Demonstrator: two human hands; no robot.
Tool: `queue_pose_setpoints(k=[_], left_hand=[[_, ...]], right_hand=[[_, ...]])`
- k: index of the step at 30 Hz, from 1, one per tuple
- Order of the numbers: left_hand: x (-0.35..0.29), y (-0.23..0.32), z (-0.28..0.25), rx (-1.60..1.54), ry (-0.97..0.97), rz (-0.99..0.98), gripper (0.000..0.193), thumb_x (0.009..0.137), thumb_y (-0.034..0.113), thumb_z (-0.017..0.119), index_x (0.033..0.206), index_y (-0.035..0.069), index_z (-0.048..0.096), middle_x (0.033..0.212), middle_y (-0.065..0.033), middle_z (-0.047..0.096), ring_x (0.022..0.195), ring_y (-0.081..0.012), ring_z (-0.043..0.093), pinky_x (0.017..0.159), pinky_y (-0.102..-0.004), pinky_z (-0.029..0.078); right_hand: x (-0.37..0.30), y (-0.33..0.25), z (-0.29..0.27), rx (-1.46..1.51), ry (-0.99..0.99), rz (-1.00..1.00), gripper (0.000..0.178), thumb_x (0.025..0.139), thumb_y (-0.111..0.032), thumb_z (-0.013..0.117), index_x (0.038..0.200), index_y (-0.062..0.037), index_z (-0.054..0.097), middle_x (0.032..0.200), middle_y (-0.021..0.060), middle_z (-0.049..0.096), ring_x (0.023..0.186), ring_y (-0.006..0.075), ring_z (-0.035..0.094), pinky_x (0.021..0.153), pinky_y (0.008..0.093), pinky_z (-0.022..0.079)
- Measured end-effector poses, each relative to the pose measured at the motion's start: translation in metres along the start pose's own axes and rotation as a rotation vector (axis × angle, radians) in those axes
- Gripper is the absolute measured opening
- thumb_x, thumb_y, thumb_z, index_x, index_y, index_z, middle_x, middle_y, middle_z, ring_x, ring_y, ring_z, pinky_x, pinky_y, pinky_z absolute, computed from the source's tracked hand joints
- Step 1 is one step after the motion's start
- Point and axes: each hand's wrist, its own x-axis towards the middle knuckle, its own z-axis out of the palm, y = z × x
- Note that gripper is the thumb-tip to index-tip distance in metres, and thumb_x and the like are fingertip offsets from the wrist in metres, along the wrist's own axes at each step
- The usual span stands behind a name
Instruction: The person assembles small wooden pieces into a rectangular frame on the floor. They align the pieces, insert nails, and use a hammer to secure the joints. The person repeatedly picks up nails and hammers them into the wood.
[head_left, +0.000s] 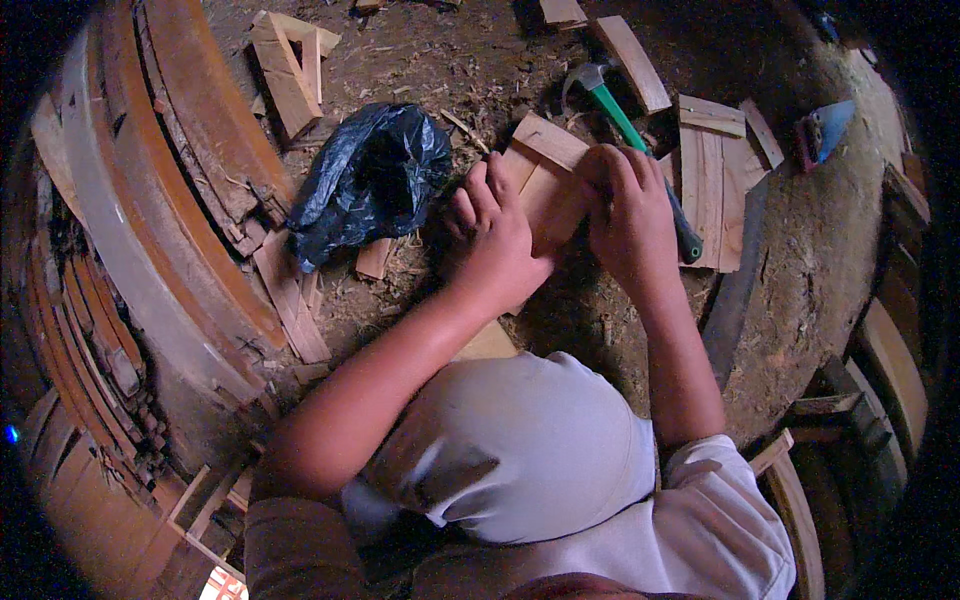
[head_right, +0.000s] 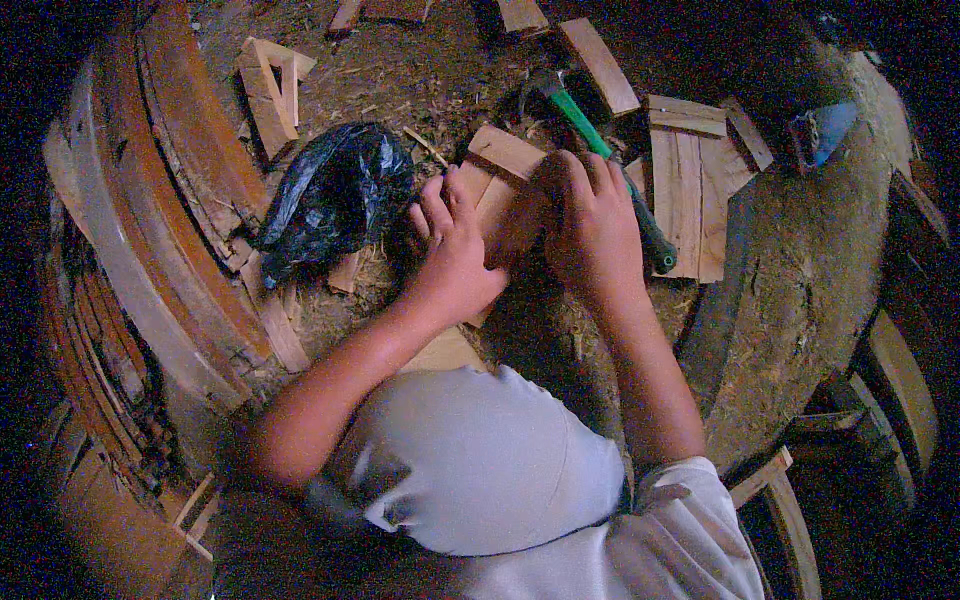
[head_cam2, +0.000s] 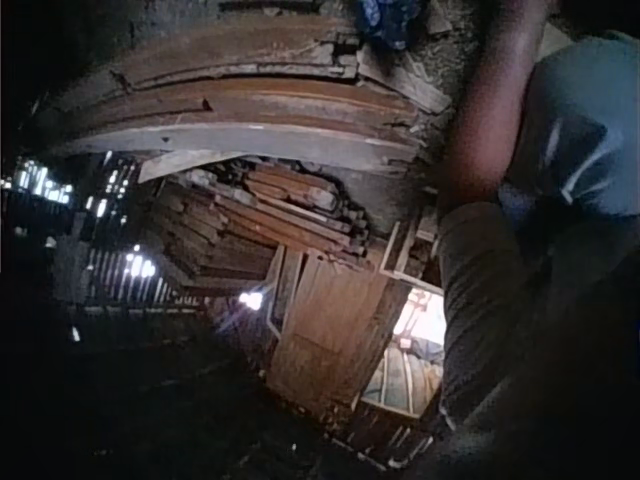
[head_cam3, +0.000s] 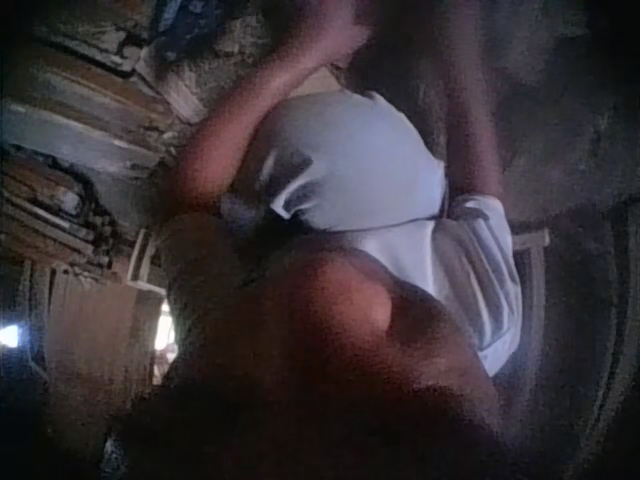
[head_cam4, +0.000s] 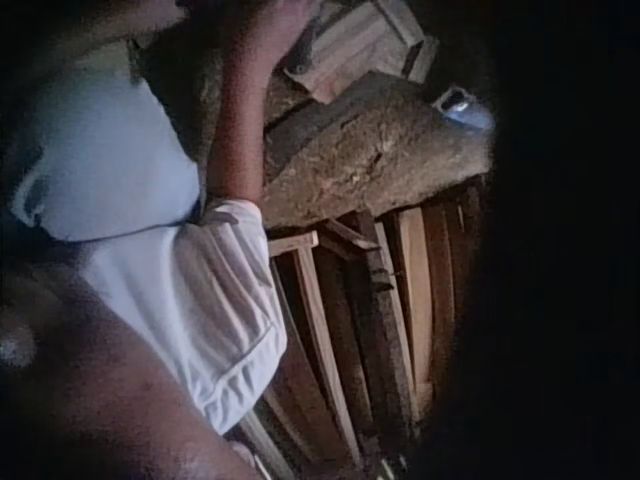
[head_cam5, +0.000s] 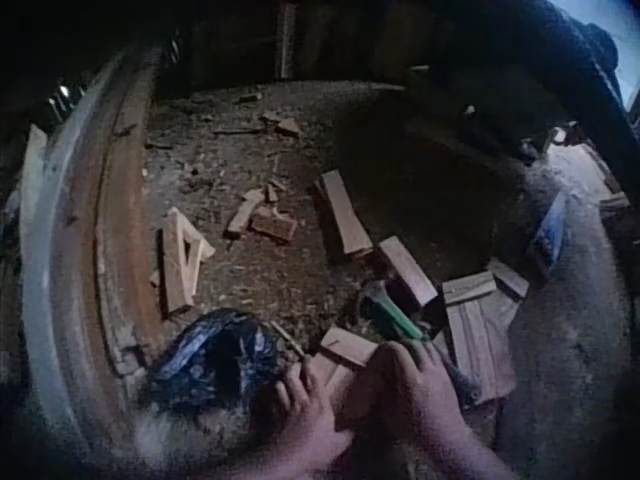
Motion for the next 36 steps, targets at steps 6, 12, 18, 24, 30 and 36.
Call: queue_pose_setpoints(k=[6, 12, 18, 24, 30, 36], left_hand=[[0.003, 0.003, 0.002, -0.004, 0.004, 0.003, 0.113, 0.063, 0.001, 0.078, 0.150, -0.014, 0.007, 0.149, -0.0338, 0.015, 0.134, -0.0541, 0.025, 0.118, -0.0590, 0.020], [0.003, 0.007, -0.002, 0.049, -0.016, -0.022, 0.114, 0.063, 0.002, 0.080, 0.151, -0.009, 0.009, 0.149, -0.0331, 0.016, 0.132, -0.0537, 0.027, 0.117, -0.0582, 0.019], [0.002, 0.015, -0.008, 0.181, -0.074, -0.048, 0.119, 0.067, 0.006, 0.083, 0.154, -0.011, 0.004, 0.149, -0.0348, 0.015, 0.130, -0.0524, 0.026, 0.114, -0.0556, 0.024], [0.001, 0.009, -0.005, 0.244, -0.070, -0.036, 0.120, 0.069, 0.015, 0.085, 0.154, -0.010, 0.005, 0.150, -0.0323, 0.016, 0.131, -0.0507, 0.026, 0.114, -0.0572, 0.022], [0.005, 0.011, -0.003, 0.291, -0.079, -0.047, 0.125, 0.069, 0.021, 0.089, 0.155, -0.008, 0.004, 0.150, -0.0313, 0.017, 0.133, -0.0488, 0.025, 0.114, -0.0578, 0.020], [0.004, 0.011, -0.004, 0.291, -0.082, -0.028, 0.127, 0.069, 0.025, 0.091, 0.156, -0.007, 0.004, 0.150, -0.0311, 0.018, 0.134, -0.0474, 0.025, 0.114, -0.0572, 0.019]], right_hand=[[0.005, -0.001, -0.007, 0.017, 0.015, 0.022, 0.051, 0.080, -0.002, 0.068, 0.130, -0.0023, 0.057, 0.124, 0.0225, 0.060, 0.117, 0.0444, 0.056, 0.101, 0.0492, 0.048], [0.002, 0.008, 0.005, 0.038, 0.037, 0.038, 0.046, 0.083, -0.001, 0.058, 0.128, -0.0007, 0.057, 0.119, 0.0227, 0.060, 0.113, 0.0421, 0.057, 0.100, 0.0463, 0.050], [-0.003, -0.010, 0.000, 0.217, 0.155, 0.134, 0.049, 0.077, -0.002, 0.065, 0.126, -0.0014, 0.059, 0.111, 0.0195, 0.060, 0.106, 0.0394, 0.058, 0.092, 0.0465, 0.052], [-0.013, -0.005, 0.004, 0.294, 0.213, 0.130, 0.052, 0.081, -0.002, 0.063, 0.132, 0.0022, 0.057, 0.122, 0.0228, 0.061, 0.117, 0.0409, 0.059, 0.102, 0.0459, 0.050], [-0.027, 0.014, 0.004, 0.376, 0.239, 0.066, 0.054, 0.084, -0.003, 0.061, 0.137, 0.0040, 0.054, 0.128, 0.0240, 0.060, 0.119, 0.0418, 0.060, 0.103, 0.0458, 0.052], [-0.039, 0.020, 0.016, 0.419, 0.292, 0.046, 0.051, 0.086, -0.002, 0.060, 0.136, 0.0057, 0.055, 0.133, 0.0249, 0.059, 0.123, 0.0407, 0.060, 0.104, 0.0445, 0.052]])
